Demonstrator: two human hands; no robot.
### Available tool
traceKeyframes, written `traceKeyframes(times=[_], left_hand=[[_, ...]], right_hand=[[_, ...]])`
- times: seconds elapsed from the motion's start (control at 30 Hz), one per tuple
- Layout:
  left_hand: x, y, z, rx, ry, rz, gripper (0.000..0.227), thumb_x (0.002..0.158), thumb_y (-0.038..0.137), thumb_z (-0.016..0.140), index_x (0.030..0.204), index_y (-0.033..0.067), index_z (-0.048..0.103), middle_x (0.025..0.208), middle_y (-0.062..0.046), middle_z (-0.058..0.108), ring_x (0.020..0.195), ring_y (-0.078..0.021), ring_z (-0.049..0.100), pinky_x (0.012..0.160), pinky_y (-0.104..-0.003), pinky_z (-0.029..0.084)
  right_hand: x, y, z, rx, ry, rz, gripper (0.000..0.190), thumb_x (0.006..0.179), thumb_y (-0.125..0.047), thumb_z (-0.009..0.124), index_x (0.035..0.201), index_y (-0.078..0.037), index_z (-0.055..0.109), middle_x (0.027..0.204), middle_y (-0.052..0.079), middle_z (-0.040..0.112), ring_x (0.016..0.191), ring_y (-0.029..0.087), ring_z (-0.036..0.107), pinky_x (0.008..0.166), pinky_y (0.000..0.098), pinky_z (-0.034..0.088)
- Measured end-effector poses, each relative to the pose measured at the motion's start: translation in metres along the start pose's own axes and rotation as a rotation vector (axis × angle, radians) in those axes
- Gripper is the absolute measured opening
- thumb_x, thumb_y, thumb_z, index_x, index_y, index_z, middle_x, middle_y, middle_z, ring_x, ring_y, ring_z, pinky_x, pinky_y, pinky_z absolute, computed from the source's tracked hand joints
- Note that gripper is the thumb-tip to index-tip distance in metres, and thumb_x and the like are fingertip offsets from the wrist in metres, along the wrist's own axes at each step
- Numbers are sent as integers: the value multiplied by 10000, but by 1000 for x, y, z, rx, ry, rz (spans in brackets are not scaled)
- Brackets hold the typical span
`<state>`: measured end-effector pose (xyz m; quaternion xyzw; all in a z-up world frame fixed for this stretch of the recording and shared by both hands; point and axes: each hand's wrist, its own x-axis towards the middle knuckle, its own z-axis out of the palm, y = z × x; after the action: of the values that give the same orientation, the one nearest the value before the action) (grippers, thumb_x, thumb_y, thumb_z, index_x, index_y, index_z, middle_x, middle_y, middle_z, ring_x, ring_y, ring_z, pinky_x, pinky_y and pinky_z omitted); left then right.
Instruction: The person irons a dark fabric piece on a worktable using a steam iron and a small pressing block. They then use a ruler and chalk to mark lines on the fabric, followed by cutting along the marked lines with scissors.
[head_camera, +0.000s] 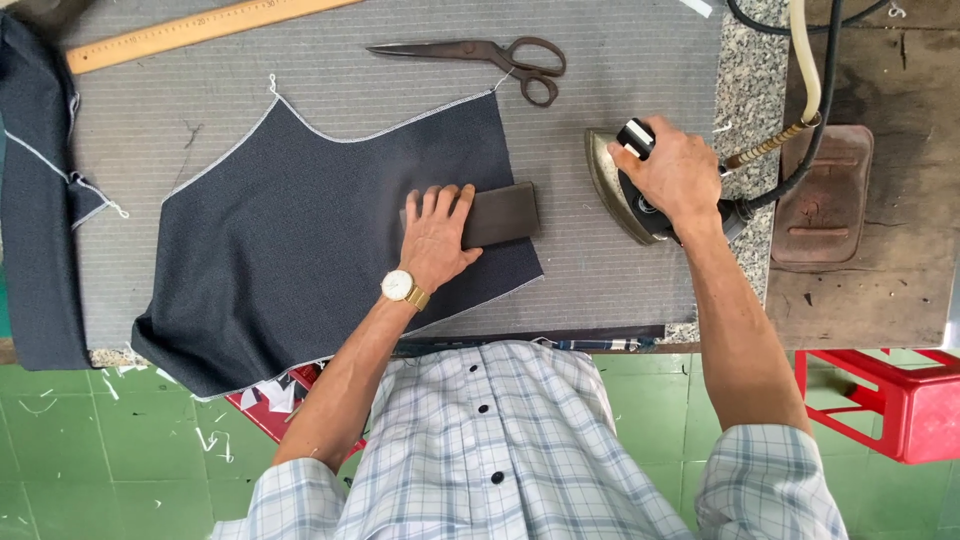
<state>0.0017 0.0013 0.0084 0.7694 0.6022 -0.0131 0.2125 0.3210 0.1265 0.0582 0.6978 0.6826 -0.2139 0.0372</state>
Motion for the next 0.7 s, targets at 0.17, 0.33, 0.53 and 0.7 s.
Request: traceKeyframes(times=[0.17, 0.33, 0.53, 0.7], left_hand=[[-5, -2, 5, 10, 20, -3, 976, 801, 378, 848, 1585, 92, 343, 1448, -145, 423, 1389, -331, 324, 1181, -601, 134], [-27, 1, 0, -24, 133, 54, 999, 842, 365, 822, 1623, 93, 263, 1568, -210, 367, 1469, -418, 266, 1192, -633, 115], [-66, -3, 38, -89, 387, 99, 727, 931, 416, 716, 1521, 85, 449, 1618, -226, 303, 1510, -407, 252, 1223, -583, 183], [-132, -54, 49, -171, 676, -211, 338, 946, 422, 690, 1167, 166, 707, 1286, -84, 617, 1258, -291, 557, 1078, -505, 372]], right_hand=[[-1, 2, 0, 14, 10, -18, 596, 950, -676, 663, 1312, -204, 699, 996, 257, 749, 962, 461, 726, 797, 531, 585], [3, 6, 1, 31, 26, -60, 652, 934, -707, 683, 1307, -173, 703, 1055, 275, 739, 1018, 468, 705, 830, 525, 584], [4, 8, 3, 25, 21, -102, 680, 905, -691, 714, 1301, -139, 708, 1069, 273, 738, 1029, 474, 699, 848, 524, 586], [8, 11, -1, 78, 56, -94, 552, 853, -588, 817, 1206, -169, 755, 990, 220, 755, 987, 426, 712, 808, 474, 594]])
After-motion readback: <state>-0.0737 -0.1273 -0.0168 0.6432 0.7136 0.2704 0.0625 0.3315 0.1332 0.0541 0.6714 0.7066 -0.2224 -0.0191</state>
